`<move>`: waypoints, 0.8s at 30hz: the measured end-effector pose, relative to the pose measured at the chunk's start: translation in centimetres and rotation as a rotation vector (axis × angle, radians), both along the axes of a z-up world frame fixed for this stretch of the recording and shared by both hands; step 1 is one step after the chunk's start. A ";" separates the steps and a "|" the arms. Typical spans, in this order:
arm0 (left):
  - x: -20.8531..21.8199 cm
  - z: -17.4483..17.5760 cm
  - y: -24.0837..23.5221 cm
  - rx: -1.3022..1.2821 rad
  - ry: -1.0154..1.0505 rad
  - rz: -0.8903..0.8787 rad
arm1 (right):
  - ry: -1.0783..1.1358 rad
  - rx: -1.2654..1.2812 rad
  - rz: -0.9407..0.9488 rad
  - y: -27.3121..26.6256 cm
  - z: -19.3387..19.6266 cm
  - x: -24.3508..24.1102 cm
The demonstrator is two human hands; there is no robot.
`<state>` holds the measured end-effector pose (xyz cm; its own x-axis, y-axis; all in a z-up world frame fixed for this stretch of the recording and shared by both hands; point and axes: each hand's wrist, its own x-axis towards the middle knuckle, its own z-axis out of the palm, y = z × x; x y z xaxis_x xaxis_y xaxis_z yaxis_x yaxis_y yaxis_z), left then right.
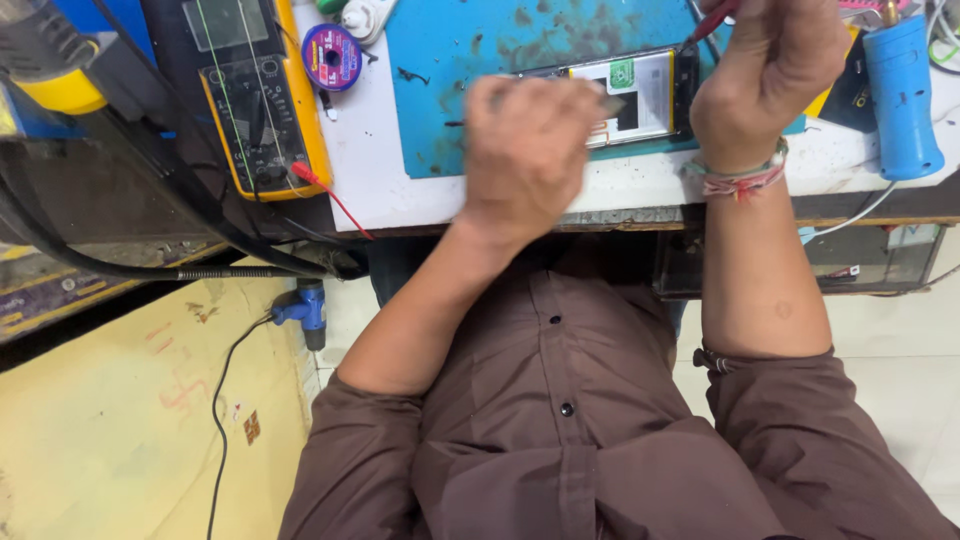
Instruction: The person uses a red probe to test points on a disassembled mobile phone's internal components. They then use a blue soldering iron to work on the phone's circuit board and camera module area.
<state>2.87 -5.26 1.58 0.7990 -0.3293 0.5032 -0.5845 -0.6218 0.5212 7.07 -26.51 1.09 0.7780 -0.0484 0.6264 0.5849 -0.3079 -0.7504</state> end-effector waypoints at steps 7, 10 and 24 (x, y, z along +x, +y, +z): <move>1.9 -0.1 4.3 0.333 0.050 0.374 | 0.044 0.221 -0.061 -1.7 -3.9 -0.6; 1.7 -0.1 3.0 0.273 -0.006 0.336 | 0.076 0.207 -0.083 -1.1 -3.7 -1.0; -0.5 -0.6 -2.5 0.057 -0.036 0.015 | 0.009 0.205 -0.032 -1.1 -4.7 -0.3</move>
<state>2.36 -7.75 0.96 0.7857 -0.3464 0.5125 -0.5928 -0.6585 0.4636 6.72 -27.64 -3.57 0.7796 -0.1985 0.5940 0.5704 -0.1667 -0.8043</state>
